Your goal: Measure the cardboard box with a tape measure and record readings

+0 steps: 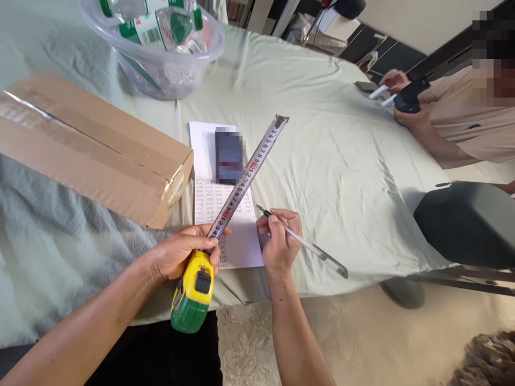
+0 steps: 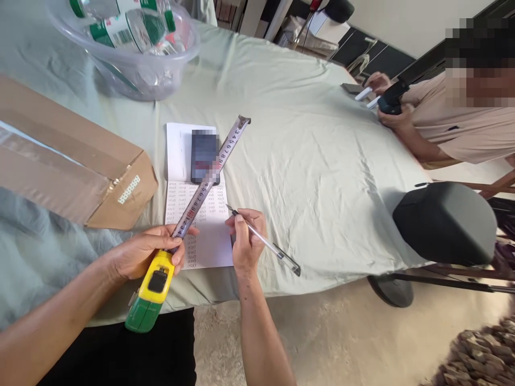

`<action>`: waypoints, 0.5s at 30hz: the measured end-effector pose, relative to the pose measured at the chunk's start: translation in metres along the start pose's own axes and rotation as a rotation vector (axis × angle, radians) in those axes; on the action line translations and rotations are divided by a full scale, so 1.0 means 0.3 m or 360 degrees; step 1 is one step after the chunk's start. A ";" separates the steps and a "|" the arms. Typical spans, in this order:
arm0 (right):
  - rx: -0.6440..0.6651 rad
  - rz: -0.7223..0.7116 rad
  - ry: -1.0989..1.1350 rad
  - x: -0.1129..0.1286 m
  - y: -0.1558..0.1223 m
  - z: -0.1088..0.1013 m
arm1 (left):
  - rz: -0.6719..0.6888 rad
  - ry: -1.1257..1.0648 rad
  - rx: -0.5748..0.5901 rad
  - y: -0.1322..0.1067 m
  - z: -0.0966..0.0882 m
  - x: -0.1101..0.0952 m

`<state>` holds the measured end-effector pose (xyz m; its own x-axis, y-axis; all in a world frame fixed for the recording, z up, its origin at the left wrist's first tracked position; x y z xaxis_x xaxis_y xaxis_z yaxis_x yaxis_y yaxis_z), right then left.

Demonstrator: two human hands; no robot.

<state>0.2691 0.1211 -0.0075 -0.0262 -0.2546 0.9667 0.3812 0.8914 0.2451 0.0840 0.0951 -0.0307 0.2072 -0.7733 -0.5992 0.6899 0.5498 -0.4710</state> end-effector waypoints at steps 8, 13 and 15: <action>0.0118 -0.0099 -0.0310 0.057 -0.005 0.028 | 0.0175 0.0124 0.0299 -0.046 0.060 -0.015; 0.0505 -0.0070 -0.0536 0.087 0.006 0.085 | 0.0165 0.0265 0.0506 -0.150 0.141 -0.011; 0.0707 -0.0078 -0.0531 0.092 0.009 0.138 | 0.0197 0.0247 0.0475 -0.196 0.144 -0.003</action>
Point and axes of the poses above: each hand's wrist, its own y-axis towards the middle knuckle, its own z-axis out of the palm, x = y × z, the point moved 7 cm from there along y, towards the middle knuckle, and after that the axes turned 12 degrees about y, right-handed, at the moved point
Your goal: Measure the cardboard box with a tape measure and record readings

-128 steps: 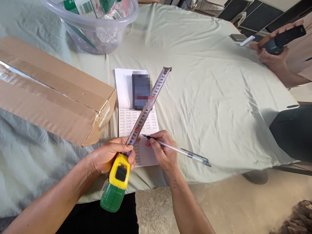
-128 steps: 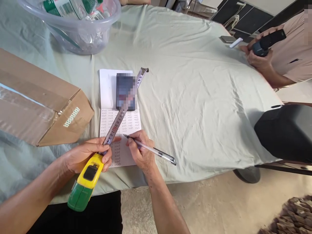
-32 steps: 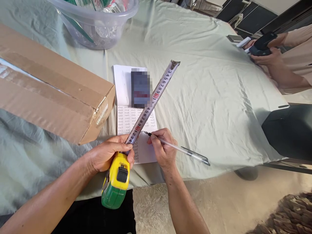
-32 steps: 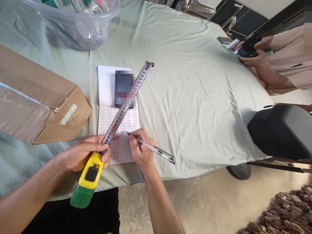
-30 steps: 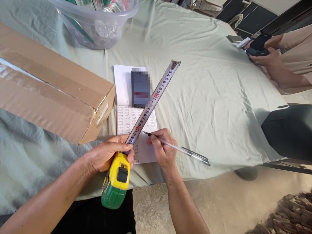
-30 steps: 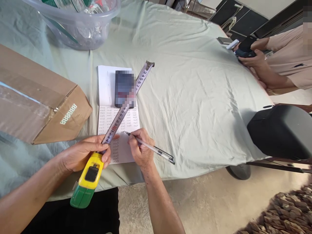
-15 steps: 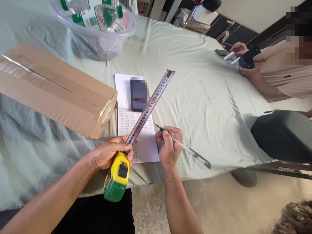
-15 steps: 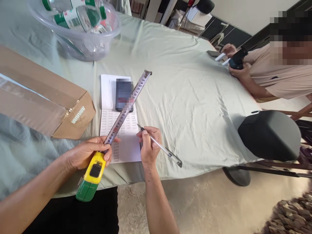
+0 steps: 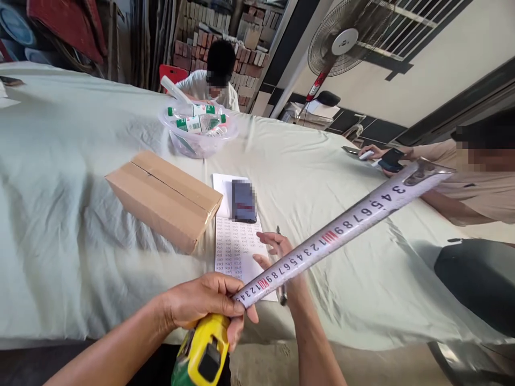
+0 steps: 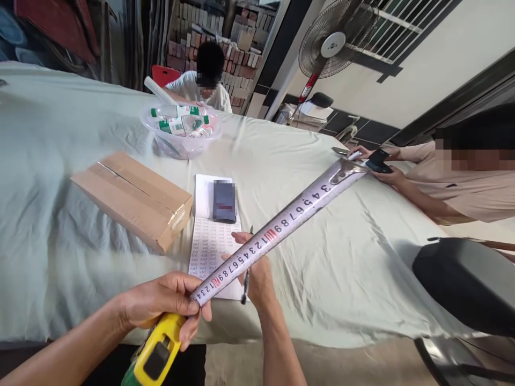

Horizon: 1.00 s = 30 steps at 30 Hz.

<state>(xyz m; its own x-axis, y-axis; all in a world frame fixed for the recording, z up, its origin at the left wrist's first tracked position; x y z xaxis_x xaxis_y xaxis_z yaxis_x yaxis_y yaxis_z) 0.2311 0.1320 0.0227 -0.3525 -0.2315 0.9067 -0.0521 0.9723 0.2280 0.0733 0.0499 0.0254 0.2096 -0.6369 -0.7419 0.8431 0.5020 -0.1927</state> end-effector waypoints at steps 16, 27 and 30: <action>0.0452 -0.0417 0.0252 0.155 0.130 0.439 | 0.0151 -0.0071 -0.1210 -0.525 -0.211 0.049; 0.0431 -0.0462 0.0414 0.163 0.091 0.491 | 0.0020 0.0067 -0.1335 -0.578 -0.207 0.093; 0.0459 -0.0665 0.0375 0.182 0.081 0.478 | 0.0000 0.0083 -0.1355 -0.594 -0.197 0.100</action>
Point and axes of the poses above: each hand's wrist, its own y-axis towards the middle knuckle, its own z-axis out of the palm, x = y × z, the point moved 7 cm from there along y, towards the middle knuckle, and after that the axes turned 12 degrees about y, right-handed, at the moved point
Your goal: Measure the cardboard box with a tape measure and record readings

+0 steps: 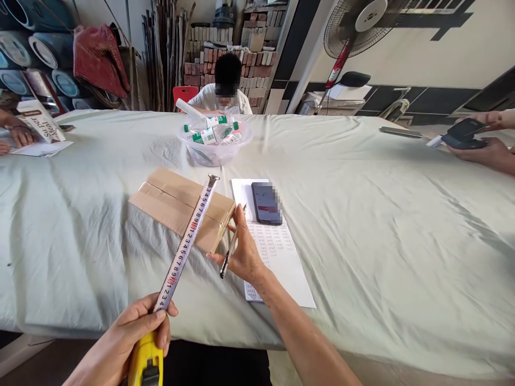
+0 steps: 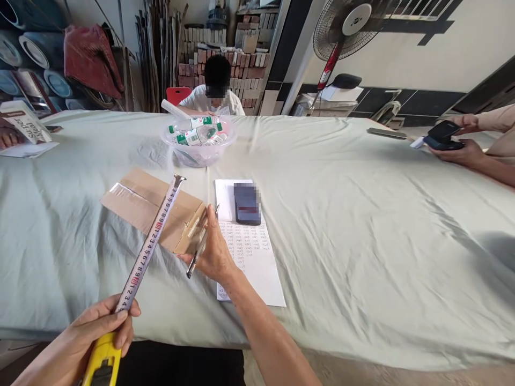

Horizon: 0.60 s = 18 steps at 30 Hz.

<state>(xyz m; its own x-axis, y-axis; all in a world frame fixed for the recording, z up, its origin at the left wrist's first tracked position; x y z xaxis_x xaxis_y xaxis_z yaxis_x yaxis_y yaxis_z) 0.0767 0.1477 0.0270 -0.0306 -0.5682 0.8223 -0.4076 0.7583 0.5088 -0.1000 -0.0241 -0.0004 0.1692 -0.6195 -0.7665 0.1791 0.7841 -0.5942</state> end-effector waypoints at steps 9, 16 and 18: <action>-0.0002 -0.0324 -0.0465 0.060 -0.017 -0.051 | 0.0008 0.0170 -0.0076 -0.057 -0.029 0.043; -0.0158 -0.0398 -0.0395 0.068 -0.028 -0.083 | 0.0106 0.0367 -0.0160 -0.052 -0.022 0.036; -0.0162 -0.0407 -0.0391 0.065 -0.030 -0.086 | 0.0148 0.0392 -0.0197 -0.048 -0.023 0.032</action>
Point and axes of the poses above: each hand's wrist, its own y-axis towards the middle knuckle, its own z-axis out of the palm, x = y × z, the point moved 7 cm from there along y, towards the middle knuckle, and after that the axes turned 12 degrees about y, right-handed, at the moved point
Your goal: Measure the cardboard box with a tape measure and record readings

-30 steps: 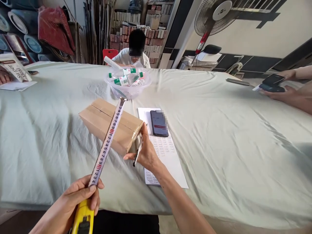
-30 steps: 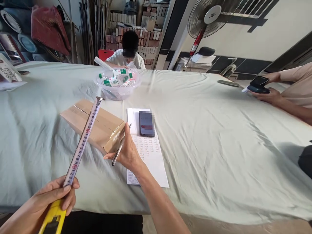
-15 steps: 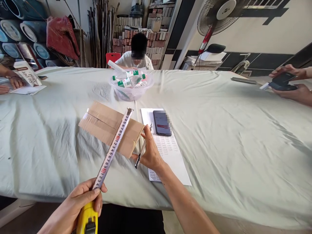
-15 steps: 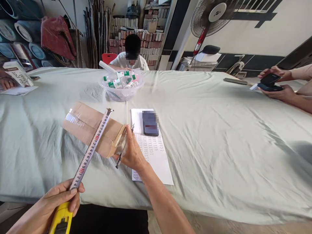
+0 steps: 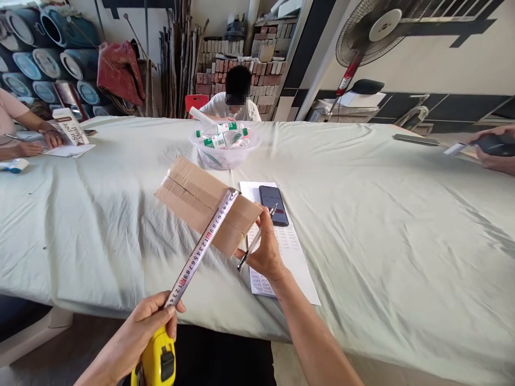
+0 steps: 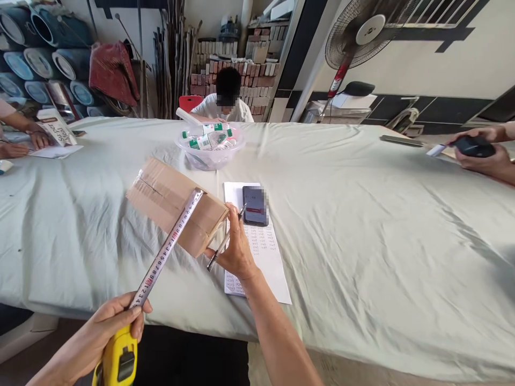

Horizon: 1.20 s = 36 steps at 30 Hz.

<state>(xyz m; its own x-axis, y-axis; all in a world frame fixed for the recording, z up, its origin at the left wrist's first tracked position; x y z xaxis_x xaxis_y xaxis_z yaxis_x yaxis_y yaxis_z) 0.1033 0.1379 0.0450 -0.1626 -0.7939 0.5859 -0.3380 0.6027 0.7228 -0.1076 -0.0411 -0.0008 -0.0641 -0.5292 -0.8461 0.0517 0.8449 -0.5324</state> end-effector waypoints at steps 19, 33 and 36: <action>0.0163 0.0761 0.0934 -0.024 0.013 -0.047 | 0.0158 0.1000 0.0071 -0.001 -0.073 -0.199; 0.0457 0.0778 0.0938 -0.007 0.008 -0.058 | 0.0142 0.1910 0.0216 0.050 -0.332 -0.544; 0.0439 0.0794 0.0967 -0.004 0.010 -0.051 | 0.0200 0.2019 0.0214 0.074 -0.345 -0.597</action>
<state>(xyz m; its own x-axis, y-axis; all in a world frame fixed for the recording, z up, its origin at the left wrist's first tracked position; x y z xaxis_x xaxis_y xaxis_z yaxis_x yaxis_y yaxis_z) 0.1167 0.1419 0.0520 0.1485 -0.2094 0.9665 -0.5869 0.7679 0.2565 -0.1981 0.0806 0.1417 -0.9482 0.0606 -0.3120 0.2216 0.8297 -0.5123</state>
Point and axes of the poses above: each hand's wrist, its own y-axis towards the middle knuckle, its own z-axis out of the palm, x = y × z, the point moved 7 cm from there along y, towards the middle knuckle, and after that the axes turned 12 degrees about y, right-handed, at the moved point
